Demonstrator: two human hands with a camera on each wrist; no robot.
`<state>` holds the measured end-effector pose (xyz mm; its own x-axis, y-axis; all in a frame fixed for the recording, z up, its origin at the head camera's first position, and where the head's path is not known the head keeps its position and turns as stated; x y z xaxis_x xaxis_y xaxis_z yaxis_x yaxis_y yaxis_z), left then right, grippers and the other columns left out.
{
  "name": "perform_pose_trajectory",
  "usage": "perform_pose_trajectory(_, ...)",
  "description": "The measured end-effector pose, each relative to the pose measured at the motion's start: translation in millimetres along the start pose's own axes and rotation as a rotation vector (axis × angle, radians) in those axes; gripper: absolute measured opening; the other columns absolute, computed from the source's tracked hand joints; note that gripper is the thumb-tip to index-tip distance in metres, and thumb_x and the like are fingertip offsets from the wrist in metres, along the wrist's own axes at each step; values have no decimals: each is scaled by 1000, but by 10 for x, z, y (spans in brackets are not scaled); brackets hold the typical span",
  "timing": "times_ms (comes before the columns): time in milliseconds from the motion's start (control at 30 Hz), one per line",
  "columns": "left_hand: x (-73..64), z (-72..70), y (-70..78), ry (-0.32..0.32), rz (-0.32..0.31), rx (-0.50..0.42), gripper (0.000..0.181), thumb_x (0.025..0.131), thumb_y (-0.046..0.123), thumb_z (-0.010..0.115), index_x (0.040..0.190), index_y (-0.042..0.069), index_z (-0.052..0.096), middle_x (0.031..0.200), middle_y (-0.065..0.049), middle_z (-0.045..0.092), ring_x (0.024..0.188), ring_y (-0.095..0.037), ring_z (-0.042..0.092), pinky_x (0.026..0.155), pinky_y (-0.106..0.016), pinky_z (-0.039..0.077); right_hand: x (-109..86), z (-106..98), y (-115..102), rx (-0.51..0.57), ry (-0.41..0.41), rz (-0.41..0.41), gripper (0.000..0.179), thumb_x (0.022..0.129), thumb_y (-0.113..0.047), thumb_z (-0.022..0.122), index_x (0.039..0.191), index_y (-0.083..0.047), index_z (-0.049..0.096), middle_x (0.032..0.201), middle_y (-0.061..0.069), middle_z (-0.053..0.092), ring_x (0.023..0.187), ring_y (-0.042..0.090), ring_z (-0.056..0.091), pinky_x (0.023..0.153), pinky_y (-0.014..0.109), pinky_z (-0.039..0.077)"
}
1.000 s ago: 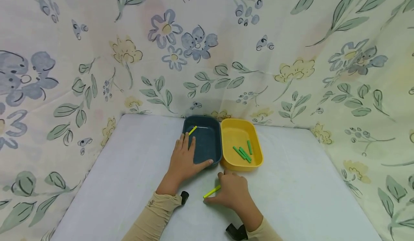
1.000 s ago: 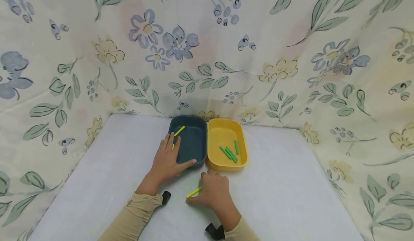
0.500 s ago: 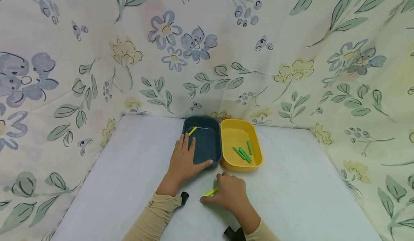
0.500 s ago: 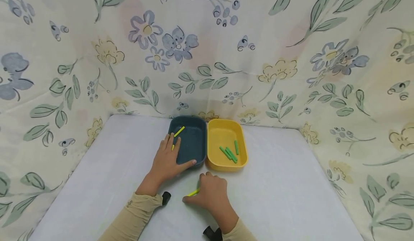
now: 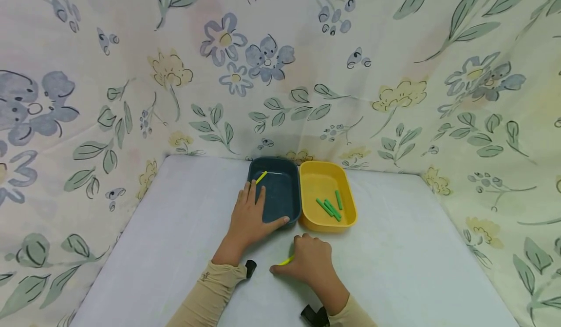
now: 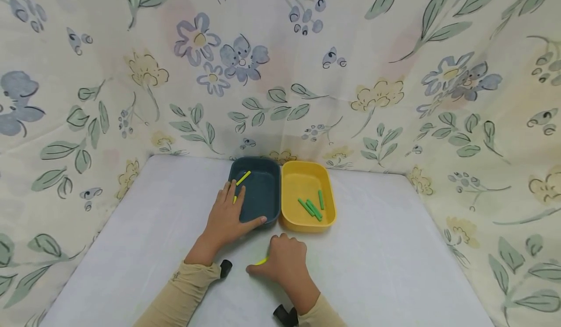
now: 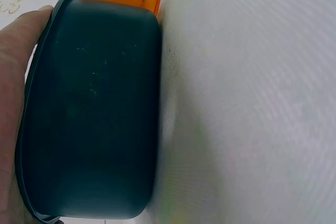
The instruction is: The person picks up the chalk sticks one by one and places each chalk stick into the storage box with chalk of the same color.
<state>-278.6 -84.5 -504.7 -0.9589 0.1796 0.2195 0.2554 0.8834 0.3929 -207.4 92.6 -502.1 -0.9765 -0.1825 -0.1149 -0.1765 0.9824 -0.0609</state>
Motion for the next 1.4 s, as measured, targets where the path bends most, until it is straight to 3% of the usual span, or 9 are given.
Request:
perform_pose_trajectory(167,-3,6,-4,-10,-2,10,123,85,92,53,168,5,28,178,-22,6,167,-41,5,135,-56,9,3,0,-1,7,-4,-14,90,58,-92,77,101,-12,74,81,2,63,67,23,59,59,44,51)
perform_pose_trajectory(533,-9,-3,7,-1,2,18,123,85,91,53,168,5,28,177,-25,13,166,-43,8,135,-57,9,15,-35,27,38,7,-59,92,59,-86,81,116,-13,75,88,-3,63,67,15,51,55,37,45)
perform_pose_trajectory(733,-20,-25,23,6,7,11,121,86,89,57,167,4,29,176,-26,14,166,-44,9,135,-58,12,-9,-93,17,50,36,-95,87,61,-84,82,113,-14,76,88,-4,62,66,13,51,54,35,44)
perform_pose_trajectory(867,-17,-22,24,2,5,9,122,85,89,57,168,4,29,177,-25,13,166,-43,8,135,-58,11,-9,-153,46,59,85,-145,83,62,-83,84,112,-17,74,88,-6,62,63,12,48,52,31,40)
perform_pose_trajectory(1000,-13,-7,14,23,18,14,122,85,90,56,167,3,31,176,-26,14,165,-44,10,134,-59,14,-9,-239,100,80,187,-237,78,60,-78,89,108,-19,74,87,-9,62,64,10,46,54,25,38)
perform_pose_trajectory(1200,-5,5,4,27,22,10,123,85,91,55,167,3,31,176,-26,15,165,-44,10,134,-59,14,-37,-348,190,170,317,-360,76,60,-71,94,112,-18,74,105,-5,73,81,9,61,67,27,53)
perform_pose_trajectory(1400,-6,-3,10,7,9,6,122,85,91,55,168,4,28,177,-25,13,166,-43,8,135,-58,12,-44,-398,263,225,404,-427,81,66,-71,92,123,-17,75,118,-3,71,97,10,66,80,33,61)
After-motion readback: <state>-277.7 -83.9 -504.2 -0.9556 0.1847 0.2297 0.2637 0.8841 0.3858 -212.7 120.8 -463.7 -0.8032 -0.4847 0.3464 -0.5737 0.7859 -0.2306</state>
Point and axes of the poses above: each hand's wrist, its own x-axis towards the middle knuckle, its own z-axis out of the palm, y = z × x, the point moved 5 cm from there along x, towards the middle knuckle
